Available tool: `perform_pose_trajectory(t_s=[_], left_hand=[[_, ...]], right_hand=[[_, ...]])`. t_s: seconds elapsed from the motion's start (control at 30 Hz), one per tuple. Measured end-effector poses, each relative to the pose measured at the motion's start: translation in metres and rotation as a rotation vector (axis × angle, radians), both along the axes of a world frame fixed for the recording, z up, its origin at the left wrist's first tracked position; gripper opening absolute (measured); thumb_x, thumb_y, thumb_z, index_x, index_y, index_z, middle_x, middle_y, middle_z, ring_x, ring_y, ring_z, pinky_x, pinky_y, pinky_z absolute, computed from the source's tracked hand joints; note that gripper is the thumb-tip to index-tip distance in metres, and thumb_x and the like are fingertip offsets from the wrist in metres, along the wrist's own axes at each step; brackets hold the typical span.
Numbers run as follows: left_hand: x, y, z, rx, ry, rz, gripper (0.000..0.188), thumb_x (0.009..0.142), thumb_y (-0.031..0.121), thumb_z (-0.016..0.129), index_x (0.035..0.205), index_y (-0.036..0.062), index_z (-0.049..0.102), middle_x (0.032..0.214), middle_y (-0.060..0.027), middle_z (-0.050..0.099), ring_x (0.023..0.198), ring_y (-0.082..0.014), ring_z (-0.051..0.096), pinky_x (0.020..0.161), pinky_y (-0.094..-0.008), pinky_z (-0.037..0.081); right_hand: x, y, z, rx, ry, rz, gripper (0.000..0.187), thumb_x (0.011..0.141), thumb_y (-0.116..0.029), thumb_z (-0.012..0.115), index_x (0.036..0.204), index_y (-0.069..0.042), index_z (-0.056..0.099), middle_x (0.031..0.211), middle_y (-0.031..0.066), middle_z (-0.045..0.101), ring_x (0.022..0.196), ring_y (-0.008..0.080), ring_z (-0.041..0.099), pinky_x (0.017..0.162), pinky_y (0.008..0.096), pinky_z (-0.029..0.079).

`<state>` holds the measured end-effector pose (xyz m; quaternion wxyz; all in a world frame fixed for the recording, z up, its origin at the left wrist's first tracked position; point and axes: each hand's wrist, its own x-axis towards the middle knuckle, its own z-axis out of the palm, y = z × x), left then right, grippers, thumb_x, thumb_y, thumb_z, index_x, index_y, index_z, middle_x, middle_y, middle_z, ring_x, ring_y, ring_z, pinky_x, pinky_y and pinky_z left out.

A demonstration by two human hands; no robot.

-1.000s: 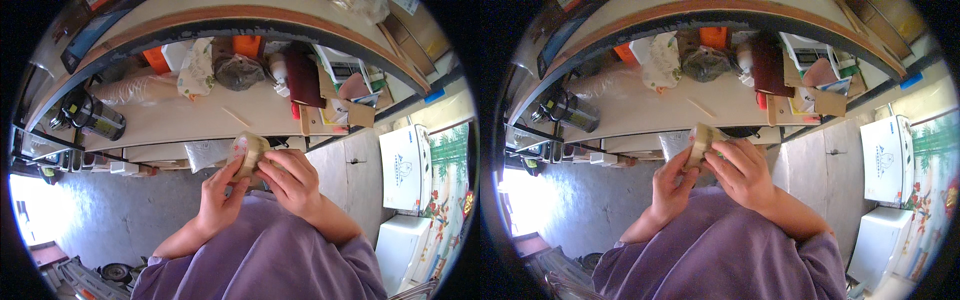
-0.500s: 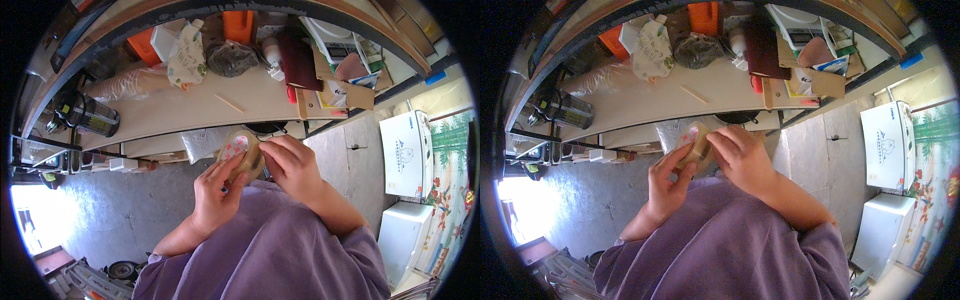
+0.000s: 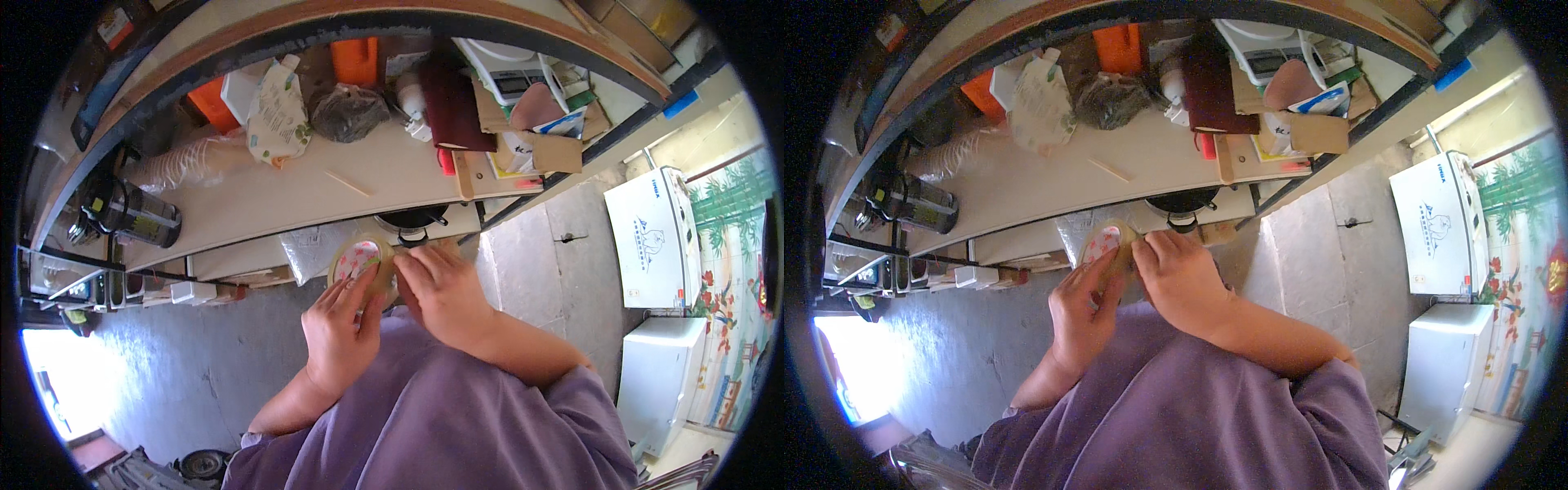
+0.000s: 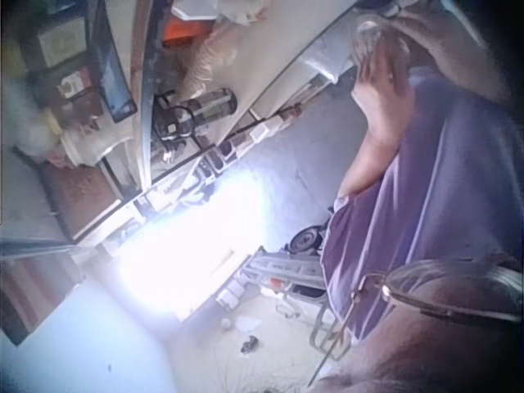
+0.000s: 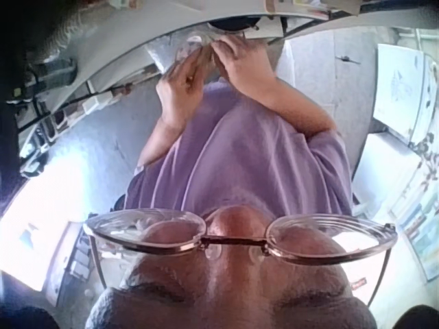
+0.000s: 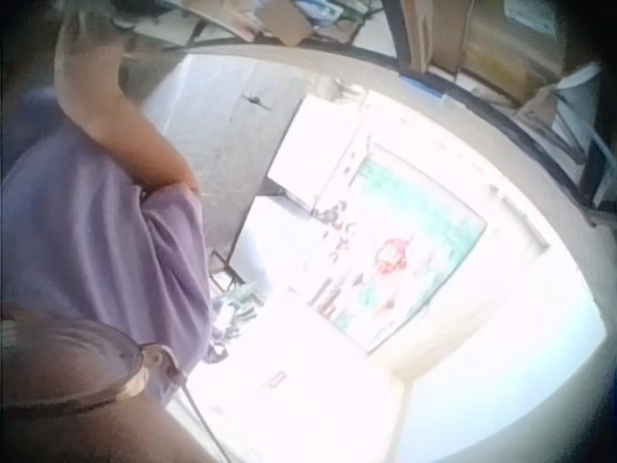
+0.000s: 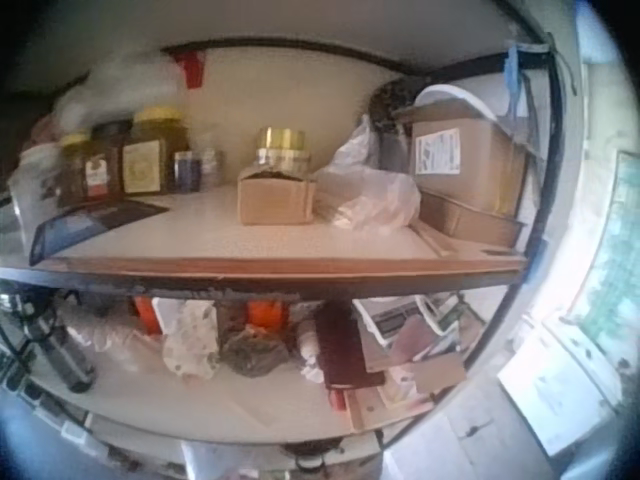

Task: The person cuts a piece of tape and applies it to a wooden stick. They then attach the stick to the back of a printed menu sheet. The person moves around the room, picks up a plastic container and a cloth, and washes the cloth in a basin.

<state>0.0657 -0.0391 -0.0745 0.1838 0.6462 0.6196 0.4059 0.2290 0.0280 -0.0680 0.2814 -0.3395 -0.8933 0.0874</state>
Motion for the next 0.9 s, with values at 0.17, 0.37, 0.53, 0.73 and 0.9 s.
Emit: perform_pose_trajectory(t_s=[0.17,0.37,0.53,0.73,0.9], left_hand=[[-0.003,-0.003,0.005,0.032,0.232,-0.031,0.032,0.081,0.007,0.063,0.112,0.0052,0.066,0.088,-0.0159,0.068,0.078,-0.0351,0.066,0.065,-0.0438,0.054],[-0.003,0.002,-0.003,0.025,0.299,-0.107,0.033,0.079,0.012,0.065,0.111,0.0077,0.067,0.086,-0.0111,0.068,0.072,-0.0306,0.067,0.058,-0.0421,0.054],[-0.004,0.016,-0.013,0.046,0.317,-0.2,0.031,0.079,0.011,0.066,0.11,0.0072,0.068,0.085,-0.0121,0.068,0.071,-0.0308,0.067,0.057,-0.0425,0.052],[0.038,0.029,0.017,0.04,0.163,-0.462,0.036,0.079,0.005,0.065,0.115,0.0042,0.066,0.089,-0.0192,0.067,0.079,-0.0383,0.066,0.068,-0.0444,0.053],[0.08,0.037,0.017,0.055,0.166,-0.513,0.042,0.081,0.007,0.067,0.123,0.0035,0.064,0.1,-0.0202,0.069,0.088,-0.0367,0.068,0.075,-0.0423,0.055]], right_hand=[[0.002,-0.006,-0.001,-0.018,-0.225,-0.002,0.019,0.081,-0.012,0.06,0.096,-0.001,0.055,0.092,0.0142,0.059,0.085,0.0295,0.063,0.068,0.039,0.053],[0.003,-0.007,-0.016,-0.108,-0.322,-0.088,0.026,0.08,-0.011,0.06,0.102,0.001,0.054,0.093,0.016,0.059,0.085,0.0312,0.064,0.067,0.0406,0.054],[0.006,-0.005,-0.026,-0.126,-0.279,-0.12,0.027,0.079,-0.014,0.063,0.1,0.001,0.056,0.091,0.0153,0.059,0.078,0.0318,0.065,0.062,0.04,0.054],[0.061,-0.022,-0.017,-0.259,-0.115,-0.263,0.025,0.08,-0.019,0.066,0.093,0.0,0.055,0.088,0.014,0.057,0.078,0.0323,0.063,0.063,0.0413,0.053],[0.099,-0.035,-0.02,-0.191,0.08,-0.393,0.025,0.09,-0.021,0.061,0.098,-0.001,0.05,0.09,0.0154,0.055,0.083,0.0347,0.061,0.066,0.043,0.052]])
